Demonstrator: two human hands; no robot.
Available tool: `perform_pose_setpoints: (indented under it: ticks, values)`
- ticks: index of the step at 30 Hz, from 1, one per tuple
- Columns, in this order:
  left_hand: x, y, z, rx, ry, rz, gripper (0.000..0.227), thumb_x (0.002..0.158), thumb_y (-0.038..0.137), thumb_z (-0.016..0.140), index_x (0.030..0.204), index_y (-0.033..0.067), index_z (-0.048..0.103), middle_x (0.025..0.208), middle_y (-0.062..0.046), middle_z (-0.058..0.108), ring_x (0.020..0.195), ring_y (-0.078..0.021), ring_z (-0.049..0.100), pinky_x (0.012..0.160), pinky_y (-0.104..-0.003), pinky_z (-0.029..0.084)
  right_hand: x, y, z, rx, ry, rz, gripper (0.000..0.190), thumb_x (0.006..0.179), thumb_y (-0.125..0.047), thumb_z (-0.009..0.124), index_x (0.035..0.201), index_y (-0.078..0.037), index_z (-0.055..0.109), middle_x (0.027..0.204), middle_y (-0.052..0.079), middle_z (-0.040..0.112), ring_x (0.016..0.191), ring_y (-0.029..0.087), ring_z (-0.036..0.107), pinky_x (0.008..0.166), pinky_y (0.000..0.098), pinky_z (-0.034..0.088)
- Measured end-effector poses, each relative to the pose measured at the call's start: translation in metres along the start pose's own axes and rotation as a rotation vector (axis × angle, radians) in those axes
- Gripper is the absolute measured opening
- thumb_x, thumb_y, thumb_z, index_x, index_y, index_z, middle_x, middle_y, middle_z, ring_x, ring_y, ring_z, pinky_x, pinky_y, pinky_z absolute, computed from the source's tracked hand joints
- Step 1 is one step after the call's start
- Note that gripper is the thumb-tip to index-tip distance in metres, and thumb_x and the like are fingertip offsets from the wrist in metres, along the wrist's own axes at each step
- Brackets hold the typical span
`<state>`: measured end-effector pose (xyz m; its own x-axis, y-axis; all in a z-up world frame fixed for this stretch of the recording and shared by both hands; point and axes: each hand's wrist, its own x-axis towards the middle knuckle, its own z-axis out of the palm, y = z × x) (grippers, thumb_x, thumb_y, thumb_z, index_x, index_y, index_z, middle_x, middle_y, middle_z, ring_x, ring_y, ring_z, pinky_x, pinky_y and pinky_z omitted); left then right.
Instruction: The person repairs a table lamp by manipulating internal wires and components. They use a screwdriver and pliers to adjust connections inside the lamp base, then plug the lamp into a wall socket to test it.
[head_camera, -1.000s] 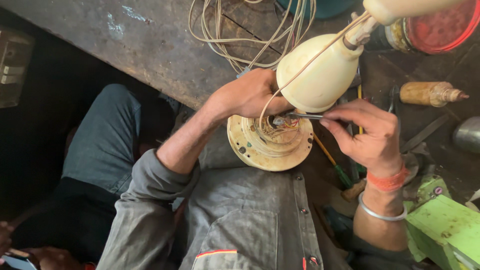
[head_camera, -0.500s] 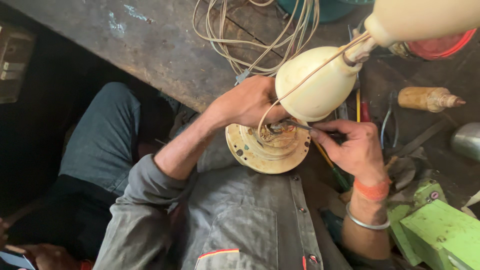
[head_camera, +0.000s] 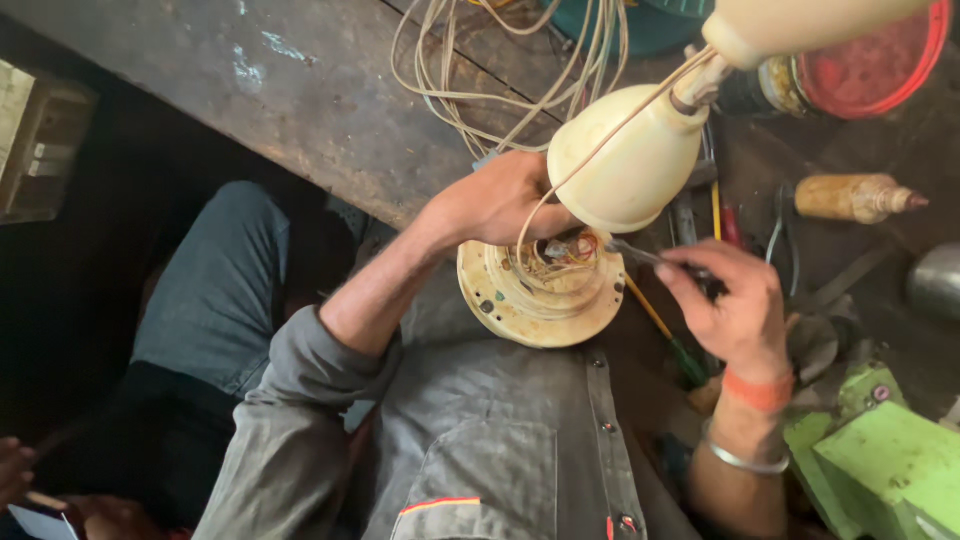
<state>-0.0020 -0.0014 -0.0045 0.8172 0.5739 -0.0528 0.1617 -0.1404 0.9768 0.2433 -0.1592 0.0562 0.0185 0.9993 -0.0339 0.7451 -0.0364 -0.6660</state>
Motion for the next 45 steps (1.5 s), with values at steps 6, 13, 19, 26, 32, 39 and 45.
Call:
perform_pose_setpoints:
  ticks: [6,13,19,26,32,39,45]
  values:
    - [0.006,0.000,-0.001,0.048,-0.041,-0.023,0.041,0.089,0.038,0.062,0.118,0.0114,0.072,0.102,-0.020,0.077,0.095,-0.0378,0.074,0.086,-0.044,0.056,0.035,0.002,-0.009,0.019,-0.147,-0.051,0.013,0.087,-0.007,0.080,0.099,-0.003,0.076,0.087,0.010,0.073,0.070,0.023,0.068,0.065,0.0327,0.051]
    - [0.005,0.000,0.000,0.066,-0.031,-0.132,0.042,0.090,0.042,0.062,0.118,0.0109,0.071,0.101,-0.020,0.077,0.095,-0.0376,0.074,0.087,-0.043,0.057,0.052,-0.014,-0.016,-0.003,-0.167,-0.203,0.016,0.087,-0.007,0.081,0.101,-0.003,0.075,0.093,0.010,0.073,0.081,0.021,0.070,0.070,0.0314,0.052]
    - [0.007,-0.005,0.000,0.015,-0.018,-0.038,0.042,0.088,0.038,0.061,0.119,0.0109,0.071,0.104,-0.018,0.077,0.097,-0.0368,0.074,0.086,-0.043,0.056,0.064,-0.024,-0.021,-0.031,-0.206,-0.169,0.020,0.083,-0.012,0.089,0.097,-0.005,0.078,0.085,0.008,0.073,0.069,0.017,0.068,0.062,0.0306,0.050]
    - [0.008,-0.006,0.001,0.198,-0.104,-0.202,0.038,0.094,0.044,0.064,0.110,0.0125,0.075,0.094,-0.021,0.076,0.091,-0.0376,0.075,0.086,-0.045,0.057,0.050,-0.041,-0.003,-0.431,0.048,-0.378,0.026,0.077,-0.015,0.091,0.092,-0.005,0.073,0.100,0.011,0.069,0.096,0.033,0.067,0.080,0.0444,0.052]
    - [0.002,0.003,0.007,0.084,0.046,-0.056,0.037,0.091,0.038,0.063,0.117,0.0124,0.071,0.101,-0.021,0.075,0.095,-0.0422,0.070,0.083,-0.049,0.055,0.036,-0.034,0.016,-0.488,0.050,-0.233,0.035,0.081,-0.024,0.089,0.100,-0.004,0.068,0.094,0.016,0.061,0.090,0.039,0.060,0.078,0.0496,0.047]
    - [-0.002,0.008,0.008,-0.053,0.134,0.063,0.038,0.092,0.034,0.062,0.122,0.0119,0.069,0.111,-0.019,0.075,0.103,-0.0406,0.071,0.087,-0.046,0.056,0.017,-0.001,0.063,0.158,-0.026,0.177,0.031,0.097,-0.024,0.074,0.084,0.001,0.062,0.075,0.011,0.056,0.062,0.029,0.055,0.058,0.0387,0.044]
    - [0.002,0.007,0.002,-0.012,0.113,0.107,0.036,0.092,0.031,0.063,0.122,0.0114,0.069,0.113,-0.020,0.074,0.104,-0.0416,0.070,0.087,-0.046,0.056,-0.006,0.002,0.056,-0.050,0.240,0.120,0.026,0.091,-0.022,0.079,0.086,-0.001,0.066,0.086,0.011,0.060,0.073,0.026,0.061,0.065,0.0373,0.047]
